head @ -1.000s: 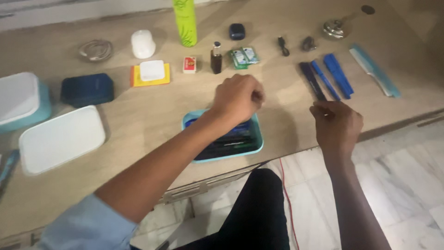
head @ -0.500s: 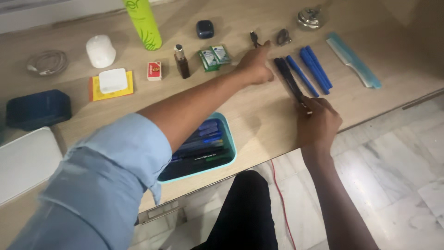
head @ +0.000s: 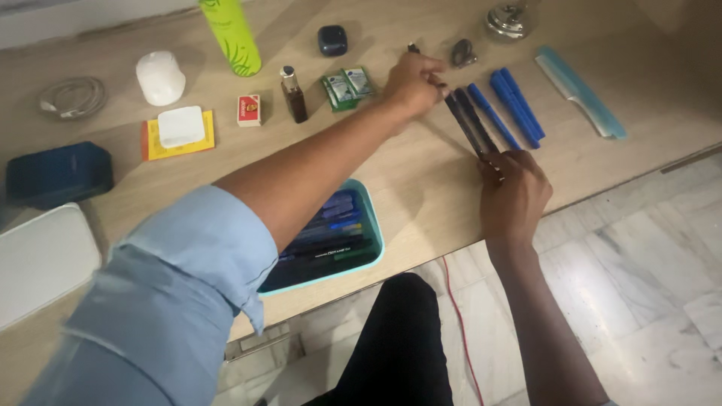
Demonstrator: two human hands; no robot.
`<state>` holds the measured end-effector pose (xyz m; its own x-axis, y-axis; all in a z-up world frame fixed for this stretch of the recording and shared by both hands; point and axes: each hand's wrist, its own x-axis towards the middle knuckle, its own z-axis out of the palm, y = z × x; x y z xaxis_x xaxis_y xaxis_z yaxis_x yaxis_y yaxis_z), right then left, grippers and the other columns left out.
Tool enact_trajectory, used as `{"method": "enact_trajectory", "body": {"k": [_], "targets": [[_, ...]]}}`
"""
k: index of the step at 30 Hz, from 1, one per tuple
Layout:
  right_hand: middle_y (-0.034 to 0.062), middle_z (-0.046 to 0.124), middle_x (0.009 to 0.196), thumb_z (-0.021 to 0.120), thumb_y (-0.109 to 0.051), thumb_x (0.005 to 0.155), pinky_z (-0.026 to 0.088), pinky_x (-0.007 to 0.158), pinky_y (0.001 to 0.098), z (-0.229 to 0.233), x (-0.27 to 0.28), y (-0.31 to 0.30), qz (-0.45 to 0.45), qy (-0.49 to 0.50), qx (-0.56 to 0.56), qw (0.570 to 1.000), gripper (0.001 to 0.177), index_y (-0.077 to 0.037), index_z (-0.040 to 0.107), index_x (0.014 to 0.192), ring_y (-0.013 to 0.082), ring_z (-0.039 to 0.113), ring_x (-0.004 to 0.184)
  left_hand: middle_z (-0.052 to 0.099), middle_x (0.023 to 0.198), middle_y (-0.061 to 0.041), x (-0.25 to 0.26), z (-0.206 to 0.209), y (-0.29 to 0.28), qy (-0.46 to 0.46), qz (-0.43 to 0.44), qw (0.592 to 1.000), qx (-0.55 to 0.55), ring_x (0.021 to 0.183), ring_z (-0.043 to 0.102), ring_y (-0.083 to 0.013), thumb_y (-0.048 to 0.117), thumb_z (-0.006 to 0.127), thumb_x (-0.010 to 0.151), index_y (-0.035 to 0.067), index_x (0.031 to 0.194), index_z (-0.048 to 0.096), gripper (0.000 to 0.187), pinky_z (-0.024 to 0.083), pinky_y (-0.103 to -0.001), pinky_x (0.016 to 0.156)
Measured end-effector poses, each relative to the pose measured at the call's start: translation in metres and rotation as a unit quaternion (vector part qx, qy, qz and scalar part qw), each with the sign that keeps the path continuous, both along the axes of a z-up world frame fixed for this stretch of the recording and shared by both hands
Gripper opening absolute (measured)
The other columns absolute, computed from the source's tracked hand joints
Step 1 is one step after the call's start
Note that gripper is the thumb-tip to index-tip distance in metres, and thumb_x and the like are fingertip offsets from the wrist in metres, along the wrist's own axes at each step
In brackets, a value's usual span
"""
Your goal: The person organizes various pens, markers, and tools into a blue container by hand, picking them up from a table and placing them inside.
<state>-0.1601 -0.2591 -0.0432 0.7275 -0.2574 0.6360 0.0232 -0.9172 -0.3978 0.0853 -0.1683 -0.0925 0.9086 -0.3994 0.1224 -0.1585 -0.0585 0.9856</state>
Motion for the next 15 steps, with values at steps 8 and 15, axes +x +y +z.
{"method": "enact_trajectory", "body": {"k": [8,15], "targets": [[0.0187,0.075,0.096,0.072,0.003,0.086,0.056,0.079,0.0438,0.002,0.001,0.019,0.025,0.039,0.035,0.998,0.017,-0.003,0.080,0.100,0.0383,0.072,0.085,0.079,0.092,-0.004,-0.032,0.039,0.018,0.139,-0.102,0.982,-0.081,0.080,0.073,-0.0140,0.017,0.081,0.087,0.010,0.110,0.078,0.024,0.053,-0.031,0.068],[0.0192,0.074,0.098,0.070,0.004,0.085,0.055,0.077,0.0448,0.001,0.005,0.046,0.076,-0.014,0.005,0.997,0.019,0.000,0.077,0.102,0.0401,0.071,0.086,0.082,0.092,-0.008,-0.055,0.005,0.021,-0.102,-0.121,0.982,0.102,0.079,0.075,-0.0145,0.019,0.086,0.082,0.011,0.099,0.082,0.020,0.059,-0.031,0.074]]}}
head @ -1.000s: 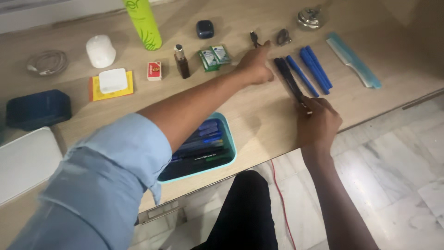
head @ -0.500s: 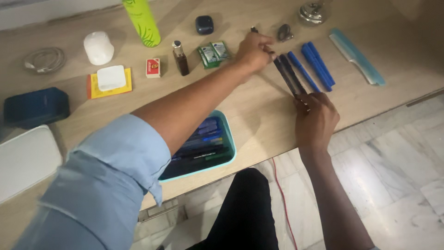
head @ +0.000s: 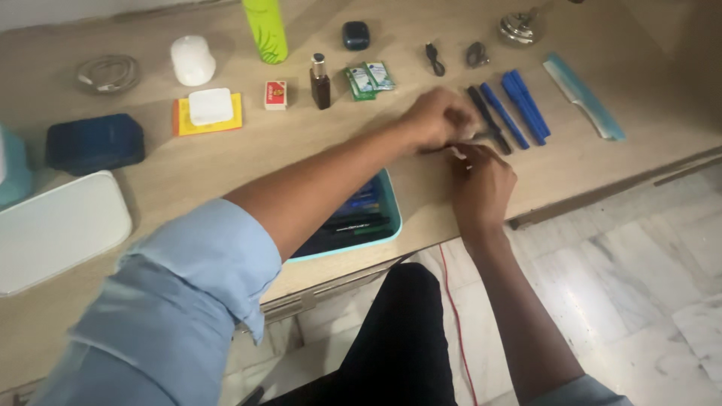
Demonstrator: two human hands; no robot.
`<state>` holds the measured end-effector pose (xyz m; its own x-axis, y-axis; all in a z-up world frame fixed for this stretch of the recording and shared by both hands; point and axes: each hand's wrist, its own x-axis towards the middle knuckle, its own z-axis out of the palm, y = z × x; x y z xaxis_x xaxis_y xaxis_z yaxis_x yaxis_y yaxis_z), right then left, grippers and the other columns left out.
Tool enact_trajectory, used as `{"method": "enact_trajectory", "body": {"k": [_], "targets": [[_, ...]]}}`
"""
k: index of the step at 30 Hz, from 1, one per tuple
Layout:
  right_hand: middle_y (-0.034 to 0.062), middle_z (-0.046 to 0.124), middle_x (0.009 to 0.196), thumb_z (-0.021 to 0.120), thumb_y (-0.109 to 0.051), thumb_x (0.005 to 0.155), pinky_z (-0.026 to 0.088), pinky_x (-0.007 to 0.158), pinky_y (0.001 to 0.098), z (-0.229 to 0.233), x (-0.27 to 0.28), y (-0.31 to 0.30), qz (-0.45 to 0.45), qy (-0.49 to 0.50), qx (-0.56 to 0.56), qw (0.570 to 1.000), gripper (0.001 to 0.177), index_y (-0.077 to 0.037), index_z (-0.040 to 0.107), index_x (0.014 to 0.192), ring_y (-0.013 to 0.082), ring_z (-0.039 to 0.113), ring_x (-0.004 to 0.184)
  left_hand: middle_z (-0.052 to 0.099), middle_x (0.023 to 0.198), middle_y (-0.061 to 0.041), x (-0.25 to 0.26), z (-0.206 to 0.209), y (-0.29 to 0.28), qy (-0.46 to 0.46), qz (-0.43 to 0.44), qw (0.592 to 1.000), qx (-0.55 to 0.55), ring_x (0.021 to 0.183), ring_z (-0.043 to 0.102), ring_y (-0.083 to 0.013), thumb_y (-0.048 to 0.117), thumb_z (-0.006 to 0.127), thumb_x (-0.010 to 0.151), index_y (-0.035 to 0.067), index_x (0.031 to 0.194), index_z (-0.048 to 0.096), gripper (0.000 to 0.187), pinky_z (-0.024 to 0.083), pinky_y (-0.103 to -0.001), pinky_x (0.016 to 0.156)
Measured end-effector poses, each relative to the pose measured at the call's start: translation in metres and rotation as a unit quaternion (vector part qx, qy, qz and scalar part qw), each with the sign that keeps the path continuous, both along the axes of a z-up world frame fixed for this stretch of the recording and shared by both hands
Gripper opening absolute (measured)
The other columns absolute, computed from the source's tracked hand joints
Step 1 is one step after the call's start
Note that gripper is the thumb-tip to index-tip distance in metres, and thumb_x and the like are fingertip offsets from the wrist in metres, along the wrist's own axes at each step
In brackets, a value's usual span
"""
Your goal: The person organizes various pens, markers, and tools into a blue container by hand, picking them up from a table and placing them inside.
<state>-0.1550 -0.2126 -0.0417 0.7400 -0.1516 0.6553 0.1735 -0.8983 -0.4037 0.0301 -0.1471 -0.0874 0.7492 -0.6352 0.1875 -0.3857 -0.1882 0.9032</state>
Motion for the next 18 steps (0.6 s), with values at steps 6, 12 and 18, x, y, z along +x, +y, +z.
{"method": "enact_trajectory", "body": {"k": [6,12,18], "targets": [[0.0180,0.073,0.086,0.063,0.002,0.090,0.054,0.073,0.0441,0.011,0.004,0.015,0.003,0.098,0.063,0.993,0.019,-0.004,0.078,0.102,0.0375,0.070,0.076,0.082,0.097,-0.012,-0.013,-0.003,0.004,0.074,0.088,0.993,-0.018,0.094,0.078,-0.0205,0.009,0.084,0.074,0.008,0.092,0.084,0.018,0.060,-0.032,0.081],[0.0187,0.074,0.092,0.071,-0.010,0.087,0.055,0.071,0.0447,0.002,0.017,0.018,0.006,0.049,0.021,0.999,0.017,-0.004,0.078,0.101,0.0367,0.072,0.078,0.079,0.102,-0.014,-0.026,0.031,0.021,0.167,0.180,0.968,0.047,0.096,0.077,-0.0242,0.007,0.082,0.073,0.007,0.094,0.080,0.021,0.060,-0.034,0.080],[0.0196,0.075,0.080,0.069,-0.007,0.085,0.056,0.074,0.0481,-0.010,0.035,0.015,-0.028,0.089,-0.037,0.995,0.023,-0.003,0.072,0.107,0.0382,0.072,0.077,0.076,0.101,-0.015,-0.031,0.043,0.047,0.205,0.271,0.940,0.032,0.090,0.077,-0.0284,0.008,0.074,0.079,0.004,0.098,0.070,0.020,0.062,-0.040,0.072]]}}
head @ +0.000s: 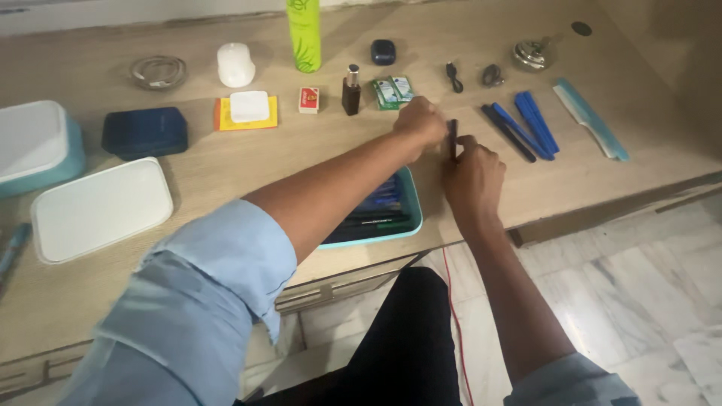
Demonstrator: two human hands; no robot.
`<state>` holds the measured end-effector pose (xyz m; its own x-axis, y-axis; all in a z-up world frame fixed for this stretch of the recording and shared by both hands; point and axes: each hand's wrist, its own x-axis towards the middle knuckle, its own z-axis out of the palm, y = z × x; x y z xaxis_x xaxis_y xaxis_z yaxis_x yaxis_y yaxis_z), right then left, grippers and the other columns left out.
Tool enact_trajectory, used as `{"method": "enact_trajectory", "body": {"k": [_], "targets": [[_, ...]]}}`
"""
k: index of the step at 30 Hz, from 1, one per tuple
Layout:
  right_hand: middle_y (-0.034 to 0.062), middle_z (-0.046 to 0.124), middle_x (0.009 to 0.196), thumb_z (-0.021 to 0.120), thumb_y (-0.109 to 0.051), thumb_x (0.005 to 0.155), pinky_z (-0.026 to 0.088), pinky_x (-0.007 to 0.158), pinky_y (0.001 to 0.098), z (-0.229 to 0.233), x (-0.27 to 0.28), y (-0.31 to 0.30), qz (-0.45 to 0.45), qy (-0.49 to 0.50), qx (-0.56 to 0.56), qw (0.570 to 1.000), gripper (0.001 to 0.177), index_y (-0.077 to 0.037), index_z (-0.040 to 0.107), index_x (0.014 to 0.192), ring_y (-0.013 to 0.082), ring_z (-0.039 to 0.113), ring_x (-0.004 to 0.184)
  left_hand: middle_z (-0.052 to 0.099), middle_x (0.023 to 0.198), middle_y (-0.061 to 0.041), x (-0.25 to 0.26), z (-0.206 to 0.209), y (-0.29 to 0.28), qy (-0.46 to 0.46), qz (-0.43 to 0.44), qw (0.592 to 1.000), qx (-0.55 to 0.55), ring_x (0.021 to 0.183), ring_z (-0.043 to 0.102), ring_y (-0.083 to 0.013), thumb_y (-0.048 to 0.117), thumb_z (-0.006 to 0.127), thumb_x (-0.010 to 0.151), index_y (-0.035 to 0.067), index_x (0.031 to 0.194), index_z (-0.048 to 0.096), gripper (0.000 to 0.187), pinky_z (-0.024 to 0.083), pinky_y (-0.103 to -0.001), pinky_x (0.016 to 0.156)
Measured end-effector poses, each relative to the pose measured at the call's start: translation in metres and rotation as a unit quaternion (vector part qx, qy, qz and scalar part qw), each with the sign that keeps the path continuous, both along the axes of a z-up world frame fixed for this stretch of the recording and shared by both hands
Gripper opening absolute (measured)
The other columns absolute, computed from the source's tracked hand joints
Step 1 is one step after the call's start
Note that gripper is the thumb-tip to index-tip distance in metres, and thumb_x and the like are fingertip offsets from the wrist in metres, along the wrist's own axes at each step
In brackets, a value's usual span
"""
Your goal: The person organizes various pens, markers, and tools into a blue container by hand, picking them up from a table and placing them inside.
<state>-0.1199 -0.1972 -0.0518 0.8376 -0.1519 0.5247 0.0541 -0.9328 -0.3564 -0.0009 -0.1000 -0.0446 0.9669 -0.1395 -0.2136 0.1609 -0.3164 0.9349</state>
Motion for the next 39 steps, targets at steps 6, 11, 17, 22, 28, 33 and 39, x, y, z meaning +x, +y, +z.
{"method": "enact_trajectory", "body": {"k": [6,11,17,22,28,33,39], "targets": [[0.0153,0.076,0.080,0.076,-0.004,0.079,0.055,0.062,0.0410,0.022,0.000,0.008,-0.043,0.027,0.222,0.974,0.028,-0.003,0.070,0.106,0.0271,0.073,0.071,0.073,0.087,-0.015,-0.002,0.011,0.022,0.038,-0.084,0.996,-0.004,0.074,0.078,-0.0285,0.009,0.074,0.084,-0.001,0.094,0.065,0.017,0.059,-0.045,0.061],[0.0184,0.075,0.088,0.069,0.004,0.084,0.061,0.064,0.0305,0.042,-0.008,0.030,0.098,0.007,0.473,0.876,0.037,0.004,0.055,0.118,0.0210,0.075,0.074,0.069,0.072,-0.010,-0.016,0.026,0.038,0.010,-0.135,0.988,-0.070,0.062,0.064,-0.0191,0.012,0.071,0.089,-0.002,0.084,0.075,0.016,0.048,-0.035,0.053],[0.0178,0.076,0.088,0.071,0.004,0.085,0.062,0.068,0.0310,0.073,-0.021,0.064,0.154,-0.005,0.411,0.899,0.050,0.003,0.045,0.127,0.0208,0.077,0.077,0.075,0.070,-0.008,-0.024,0.046,0.089,-0.173,-0.165,0.968,-0.069,0.063,0.069,-0.0152,0.001,0.078,0.077,0.001,0.087,0.082,0.011,0.054,-0.035,0.058],[0.0188,0.070,0.106,0.083,0.001,0.078,0.059,0.063,0.0323,0.094,-0.041,0.070,0.165,-0.053,0.208,0.963,0.067,0.003,0.053,0.138,0.0201,0.076,0.082,0.077,0.075,-0.006,-0.047,0.066,0.149,-0.300,-0.171,0.936,0.076,0.065,0.071,-0.0125,0.011,0.087,0.071,0.011,0.091,0.083,0.020,0.055,-0.031,0.064],[0.0141,0.079,0.099,0.075,-0.002,0.087,0.058,0.079,0.0298,0.088,-0.064,0.073,0.292,0.080,0.187,0.935,0.025,0.001,0.075,0.112,0.0175,0.075,0.088,0.080,0.080,-0.008,-0.082,0.064,0.178,-0.278,-0.287,0.912,0.094,0.073,0.075,-0.0160,0.013,0.087,0.073,0.010,0.094,0.081,0.022,0.057,-0.031,0.069],[0.0149,0.075,0.095,0.079,-0.009,0.082,0.055,0.075,0.0345,0.089,-0.075,0.078,0.266,0.148,0.096,0.948,0.032,-0.003,0.077,0.114,0.0262,0.072,0.079,0.080,0.084,-0.007,-0.105,0.056,0.186,-0.275,-0.283,0.911,0.120,0.079,0.078,-0.0192,0.019,0.089,0.071,0.011,0.091,0.080,0.023,0.059,-0.034,0.075],[0.0140,0.073,0.096,0.081,-0.017,0.081,0.052,0.080,0.0403,0.072,-0.073,0.071,0.311,0.086,0.004,0.946,0.029,-0.005,0.079,0.107,0.0325,0.067,0.089,0.077,0.089,-0.009,-0.127,0.044,0.194,-0.314,-0.223,0.885,0.261,0.089,0.074,-0.0317,0.024,0.085,0.074,0.015,0.091,0.080,0.020,0.057,-0.045,0.076]]}}
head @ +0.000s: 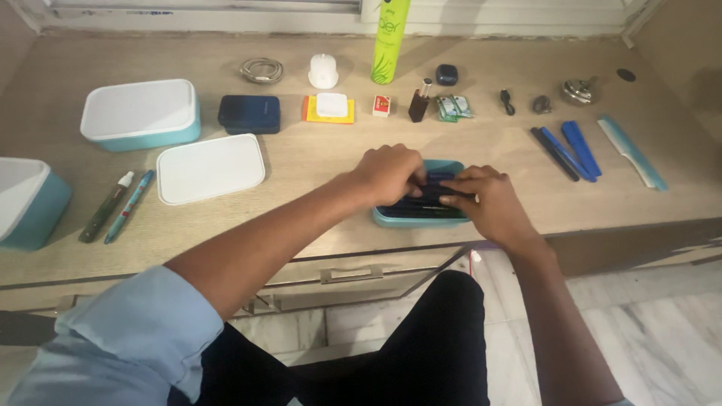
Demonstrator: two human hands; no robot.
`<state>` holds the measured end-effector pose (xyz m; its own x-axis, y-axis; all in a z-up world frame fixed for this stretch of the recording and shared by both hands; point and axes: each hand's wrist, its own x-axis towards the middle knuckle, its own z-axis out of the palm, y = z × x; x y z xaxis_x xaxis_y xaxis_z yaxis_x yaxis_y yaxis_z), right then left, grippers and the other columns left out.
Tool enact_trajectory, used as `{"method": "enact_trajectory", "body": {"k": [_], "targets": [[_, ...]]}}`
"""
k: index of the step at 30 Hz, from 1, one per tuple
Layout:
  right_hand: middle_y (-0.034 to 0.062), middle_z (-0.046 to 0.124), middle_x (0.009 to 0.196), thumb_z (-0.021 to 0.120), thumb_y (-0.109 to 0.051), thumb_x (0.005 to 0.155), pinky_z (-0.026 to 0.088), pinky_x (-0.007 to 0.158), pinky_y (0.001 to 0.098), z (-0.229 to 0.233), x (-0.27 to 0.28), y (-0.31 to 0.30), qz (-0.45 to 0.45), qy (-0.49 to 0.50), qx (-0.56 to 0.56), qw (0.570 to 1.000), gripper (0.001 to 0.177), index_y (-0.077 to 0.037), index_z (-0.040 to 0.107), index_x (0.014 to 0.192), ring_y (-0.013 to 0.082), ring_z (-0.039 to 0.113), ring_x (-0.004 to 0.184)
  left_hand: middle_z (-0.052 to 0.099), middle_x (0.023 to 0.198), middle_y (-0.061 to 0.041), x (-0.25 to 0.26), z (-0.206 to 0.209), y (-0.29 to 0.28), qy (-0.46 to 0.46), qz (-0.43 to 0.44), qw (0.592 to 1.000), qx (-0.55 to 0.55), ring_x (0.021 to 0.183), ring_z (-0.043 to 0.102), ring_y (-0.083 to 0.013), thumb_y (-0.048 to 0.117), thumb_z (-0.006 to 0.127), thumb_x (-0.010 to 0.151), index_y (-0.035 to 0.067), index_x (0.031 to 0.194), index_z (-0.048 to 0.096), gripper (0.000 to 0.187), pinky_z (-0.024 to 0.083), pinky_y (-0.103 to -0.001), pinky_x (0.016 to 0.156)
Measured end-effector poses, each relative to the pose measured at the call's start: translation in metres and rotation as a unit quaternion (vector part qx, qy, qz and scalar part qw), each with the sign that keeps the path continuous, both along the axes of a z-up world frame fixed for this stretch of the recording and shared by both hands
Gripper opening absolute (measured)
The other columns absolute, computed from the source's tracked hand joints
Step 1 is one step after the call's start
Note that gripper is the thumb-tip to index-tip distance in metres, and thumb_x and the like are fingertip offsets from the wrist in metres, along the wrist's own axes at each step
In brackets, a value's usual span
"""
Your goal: The person organizes various pens, markers, and tools into a blue container by hand, picking them up from a table and placing them inside.
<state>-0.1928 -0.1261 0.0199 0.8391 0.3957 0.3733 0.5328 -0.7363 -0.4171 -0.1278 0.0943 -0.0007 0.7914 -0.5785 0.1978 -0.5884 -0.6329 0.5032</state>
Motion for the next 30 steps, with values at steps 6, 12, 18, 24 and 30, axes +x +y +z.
{"method": "enact_trajectory", "body": {"k": [6,12,18,24,30], "targets": [[0.0110,0.075,0.095,0.082,-0.021,0.077,0.042,0.092,0.0449,-0.010,0.005,-0.001,-0.013,-0.042,-0.050,0.998,0.027,-0.008,0.081,0.101,0.0318,0.066,0.096,0.075,0.088,-0.012,-0.007,0.004,0.009,0.009,0.031,0.999,0.022,0.086,0.073,-0.0344,0.022,0.085,0.073,0.019,0.087,0.082,0.015,0.057,-0.047,0.074],[0.0062,0.079,0.092,0.080,-0.018,0.080,0.043,0.095,0.0436,-0.009,0.009,0.001,-0.017,-0.027,-0.035,0.999,0.012,-0.011,0.082,0.090,0.0261,0.069,0.097,0.078,0.084,-0.007,-0.006,0.009,0.015,0.038,0.034,0.998,0.044,0.084,0.075,-0.0298,0.014,0.082,0.072,0.017,0.078,0.081,0.008,0.059,-0.044,0.075],[0.0085,0.078,0.089,0.078,-0.012,0.079,0.053,0.086,0.0413,-0.006,0.011,0.003,0.005,-0.002,-0.023,1.000,0.009,-0.009,0.081,0.086,0.0292,0.070,0.088,0.079,0.084,-0.006,-0.007,0.007,0.013,0.048,0.027,0.998,0.044,0.085,0.077,-0.0272,0.011,0.080,0.072,0.017,0.079,0.081,0.009,0.059,-0.041,0.074],[0.0120,0.077,0.088,0.081,-0.015,0.080,0.055,0.082,0.0413,0.004,0.007,0.008,0.018,0.018,-0.010,1.000,0.013,-0.005,0.080,0.088,0.0307,0.071,0.085,0.078,0.087,-0.006,-0.011,0.013,0.011,0.039,0.022,0.998,0.054,0.087,0.075,-0.0290,0.026,0.089,0.068,0.016,0.085,0.080,0.021,0.058,-0.043,0.075],[0.0127,0.078,0.090,0.085,-0.016,0.074,0.056,0.081,0.0388,0.009,0.002,0.010,0.022,0.049,0.012,0.998,0.020,-0.003,0.081,0.088,0.0295,0.072,0.085,0.078,0.085,-0.004,-0.014,0.017,0.011,0.063,0.024,0.995,0.071,0.087,0.075,-0.0265,0.034,0.092,0.063,0.017,0.086,0.080,0.031,0.057,-0.042,0.076]]}}
